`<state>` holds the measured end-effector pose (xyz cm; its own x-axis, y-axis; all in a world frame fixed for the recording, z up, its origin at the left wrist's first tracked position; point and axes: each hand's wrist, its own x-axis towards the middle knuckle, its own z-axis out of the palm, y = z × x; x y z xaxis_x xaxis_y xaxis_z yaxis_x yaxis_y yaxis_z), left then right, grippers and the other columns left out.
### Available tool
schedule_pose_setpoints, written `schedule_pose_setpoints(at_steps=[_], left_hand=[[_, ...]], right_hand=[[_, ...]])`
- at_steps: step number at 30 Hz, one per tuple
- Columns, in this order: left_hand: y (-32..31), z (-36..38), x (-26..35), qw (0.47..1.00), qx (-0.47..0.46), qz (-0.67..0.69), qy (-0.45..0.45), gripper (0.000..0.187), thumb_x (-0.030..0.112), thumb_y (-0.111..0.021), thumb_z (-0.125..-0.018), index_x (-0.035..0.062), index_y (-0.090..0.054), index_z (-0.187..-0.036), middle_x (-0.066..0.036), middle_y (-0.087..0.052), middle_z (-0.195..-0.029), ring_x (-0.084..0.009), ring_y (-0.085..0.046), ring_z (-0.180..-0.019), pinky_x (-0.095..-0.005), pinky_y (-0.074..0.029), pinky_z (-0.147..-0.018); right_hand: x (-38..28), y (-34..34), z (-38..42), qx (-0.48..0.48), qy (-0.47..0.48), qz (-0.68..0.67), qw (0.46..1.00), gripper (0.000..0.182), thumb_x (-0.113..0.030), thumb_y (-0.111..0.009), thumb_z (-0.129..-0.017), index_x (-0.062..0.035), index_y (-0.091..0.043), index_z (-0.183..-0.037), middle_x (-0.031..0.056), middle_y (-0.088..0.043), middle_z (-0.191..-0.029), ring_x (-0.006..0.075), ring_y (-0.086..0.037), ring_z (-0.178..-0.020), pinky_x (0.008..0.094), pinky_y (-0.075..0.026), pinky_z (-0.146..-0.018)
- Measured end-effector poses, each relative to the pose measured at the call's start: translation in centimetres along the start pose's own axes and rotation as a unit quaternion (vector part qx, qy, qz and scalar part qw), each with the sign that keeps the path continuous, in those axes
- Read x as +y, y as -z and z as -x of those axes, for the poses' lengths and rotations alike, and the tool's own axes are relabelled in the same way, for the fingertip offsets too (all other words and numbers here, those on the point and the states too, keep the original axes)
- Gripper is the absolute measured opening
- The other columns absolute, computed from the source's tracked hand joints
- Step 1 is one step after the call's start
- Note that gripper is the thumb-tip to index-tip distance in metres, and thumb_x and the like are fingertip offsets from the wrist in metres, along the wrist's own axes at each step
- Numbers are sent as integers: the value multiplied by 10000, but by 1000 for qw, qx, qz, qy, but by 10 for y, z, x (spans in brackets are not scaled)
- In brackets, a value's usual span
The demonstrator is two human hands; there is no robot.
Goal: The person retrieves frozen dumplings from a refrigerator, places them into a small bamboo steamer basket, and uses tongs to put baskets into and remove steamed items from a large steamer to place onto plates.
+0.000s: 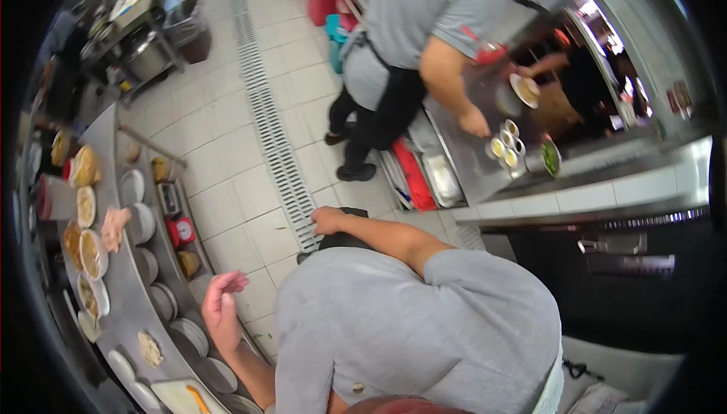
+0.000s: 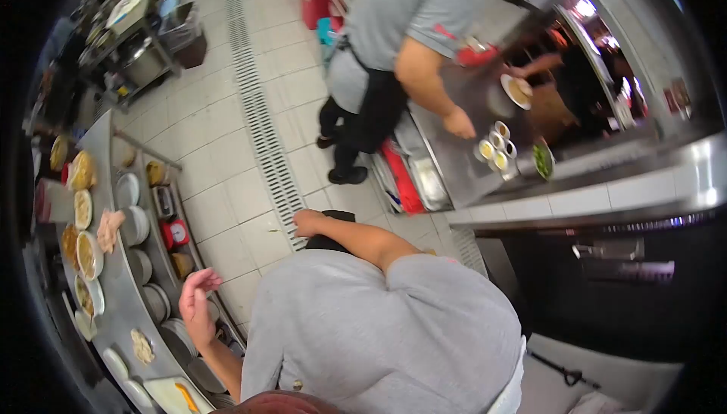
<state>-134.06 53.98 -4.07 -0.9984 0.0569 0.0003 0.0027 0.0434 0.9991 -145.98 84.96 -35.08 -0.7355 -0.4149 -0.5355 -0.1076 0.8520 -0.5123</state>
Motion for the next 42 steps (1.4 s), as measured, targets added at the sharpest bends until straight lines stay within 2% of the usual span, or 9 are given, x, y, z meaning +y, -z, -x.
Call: schedule_pose_setpoints(at_steps=[2, 3, 6, 12, 15, 18, 20, 30, 42], left_hand=[[4, -20, 1, 999, -18, -18, 21, 358, 219, -511, -1017, -72, -648, -1176, -145, -675, -1105, -231, -660, -1013, -374, -516, -936], [2, -30, 8, 999, -39, -3, 20, 326, 161, -507, -995, -62, -651, -1184, -147, -673, -1110, -237, -662, -1029, -374, -517, -944], [3, -70, 14, 991, -117, -62, -16, 335, 163, -612, -947, 2, -658, -1236, -133, -668, -1133, -240, -656, -1048, -367, -511, -947], [12, -106, 26, 975, 66, -206, -46, 352, 286, -657, -961, 67, -657, -1237, -114, -646, -1190, -298, -618, -1100, -405, -465, -978], [32, -116, 34, 946, 177, -273, -3, 382, 311, -663, -958, 77, -645, -1259, -113, -646, -1200, -305, -612, -1110, -424, -457, -988], [43, -130, 34, 932, 242, -269, 15, 401, 318, -669, -951, 74, -643, -1268, -110, -648, -1194, -306, -610, -1123, -422, -454, -993], [56, -137, 31, 930, 279, -236, 35, 383, 315, -668, -949, 73, -646, -1245, -116, -644, -1188, -314, -606, -1120, -420, -464, -979], [141, -73, 0, 865, 443, -201, 122, 346, 261, -704, -929, 72, -681, -1218, -72, -686, -1126, -211, -664, -979, -383, -454, -941], [188, 42, 4, 710, 643, -230, 174, 347, 312, -705, -935, 93, -663, -1200, -61, -681, -1076, -220, -668, -926, -379, -432, -897]], right_hand=[[3, -14, -34, 95, 64, -2, 993, 441, -397, -737, -814, -46, -747, -1081, 172, -743, -1055, 378, -703, -999, 471, -560, -882], [-2, -4, -49, 8, 30, -9, 999, 454, -443, -721, -827, -67, -748, -1081, 173, -743, -1028, 363, -706, -965, 475, -560, -850], [-20, 30, -59, 51, 73, -31, 996, 458, -482, -719, -808, -35, -723, -911, 217, -713, -892, 398, -680, -860, 503, -532, -756], [90, 7, -180, -27, 59, -7, 998, 528, -519, -678, -854, 2, -759, -867, 277, -706, -877, 422, -695, -876, 487, -527, -805], [68, 47, -261, -182, 130, 235, 946, 540, -522, -698, -844, 9, -771, -903, 268, -724, -948, 415, -697, -959, 465, -529, -865], [4, 97, -328, -206, 50, 129, 969, 495, -511, -706, -848, -29, -788, -919, 241, -736, -976, 397, -694, -1007, 461, -533, -910], [-43, 122, -378, -176, 232, 173, 941, 477, -427, -796, -792, 33, -763, -913, 213, -752, -898, 338, -725, -914, 408, -562, -819], [-475, 116, -392, -117, 526, 140, 831, 511, -315, -782, -834, -31, -672, -1245, 180, -707, -1179, 381, -650, -1086, 438, -518, -963], [-737, -120, -214, -214, 826, 238, 464, 546, -256, -727, -863, -84, -606, -1367, 176, -652, -1284, 399, -591, -1131, 476, -484, -992]])
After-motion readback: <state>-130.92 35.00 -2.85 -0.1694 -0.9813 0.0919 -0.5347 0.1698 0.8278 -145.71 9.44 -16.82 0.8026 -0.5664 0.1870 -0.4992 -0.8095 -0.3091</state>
